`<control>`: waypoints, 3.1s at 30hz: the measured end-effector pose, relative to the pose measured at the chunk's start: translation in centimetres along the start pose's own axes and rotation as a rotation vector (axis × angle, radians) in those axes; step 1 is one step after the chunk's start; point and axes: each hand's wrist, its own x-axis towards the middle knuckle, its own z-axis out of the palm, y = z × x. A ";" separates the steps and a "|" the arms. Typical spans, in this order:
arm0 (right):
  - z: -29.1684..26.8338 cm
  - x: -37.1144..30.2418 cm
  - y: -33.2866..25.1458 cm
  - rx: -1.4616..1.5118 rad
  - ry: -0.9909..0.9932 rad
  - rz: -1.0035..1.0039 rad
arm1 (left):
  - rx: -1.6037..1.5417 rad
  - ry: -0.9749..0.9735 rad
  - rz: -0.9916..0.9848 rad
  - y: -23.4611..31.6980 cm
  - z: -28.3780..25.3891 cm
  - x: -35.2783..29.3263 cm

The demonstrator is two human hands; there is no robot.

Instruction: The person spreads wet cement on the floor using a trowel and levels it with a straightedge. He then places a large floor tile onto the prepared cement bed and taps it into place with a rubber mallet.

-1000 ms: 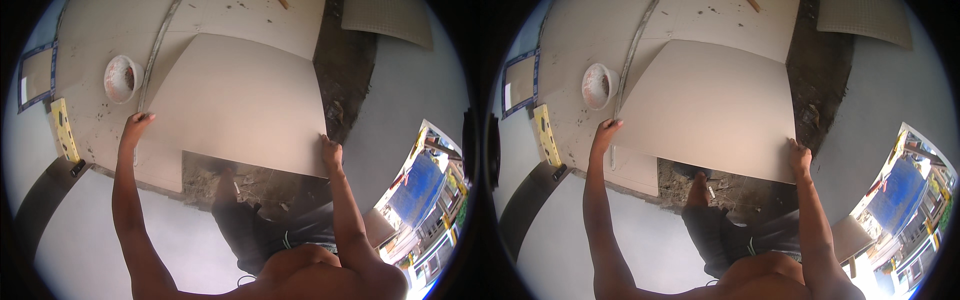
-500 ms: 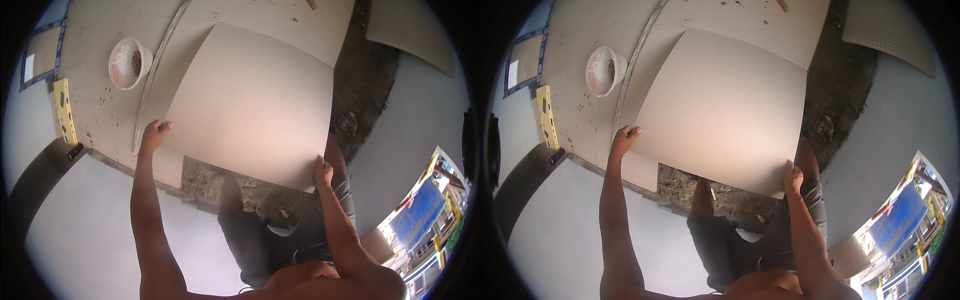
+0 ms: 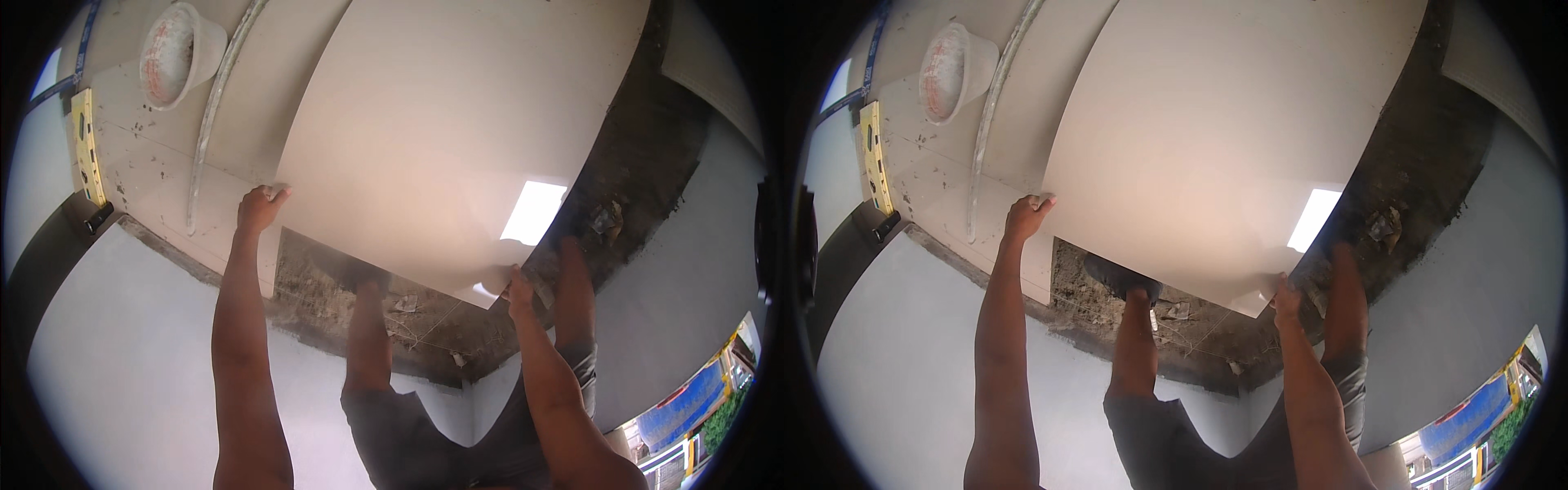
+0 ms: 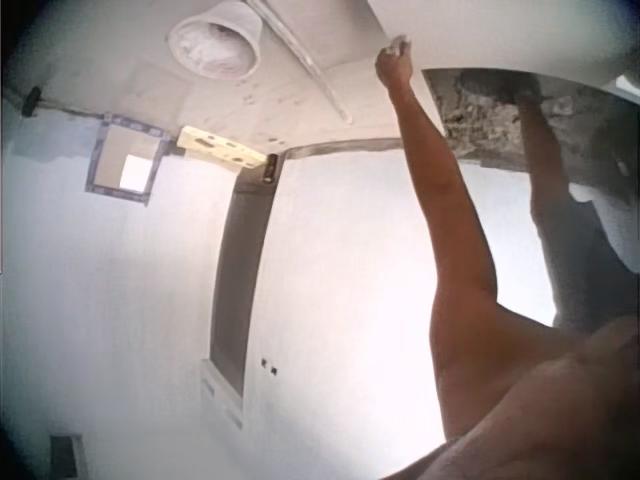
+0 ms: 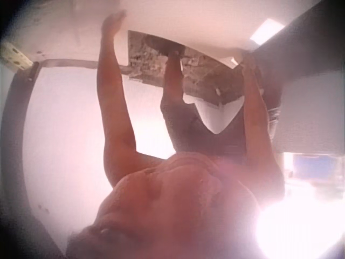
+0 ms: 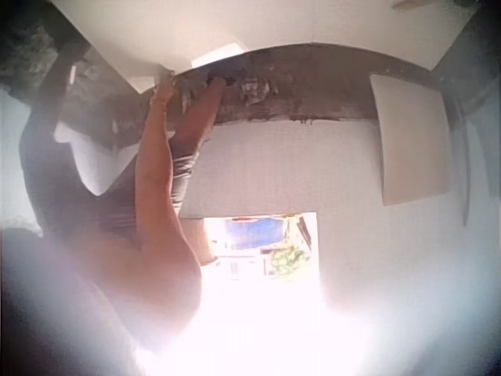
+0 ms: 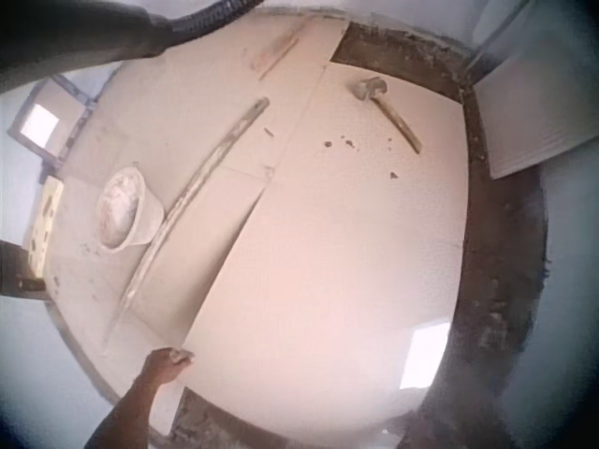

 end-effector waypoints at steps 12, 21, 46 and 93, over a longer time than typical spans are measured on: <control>3.2 4.9 -0.8 -0.029 -0.087 0.061 | -0.120 0.026 -0.136 0.7 7.0 5.6; 3.2 6.1 -3.1 -0.402 -0.017 0.090 | -0.401 0.355 -0.335 1.9 8.1 5.1; 31.2 4.0 -41.3 -1.676 0.479 -1.588 | -0.650 0.366 -0.248 9.1 11.4 3.6; 20.9 2.8 -42.9 -1.443 0.394 -1.308 | -0.224 0.162 -0.079 7.2 14.6 5.3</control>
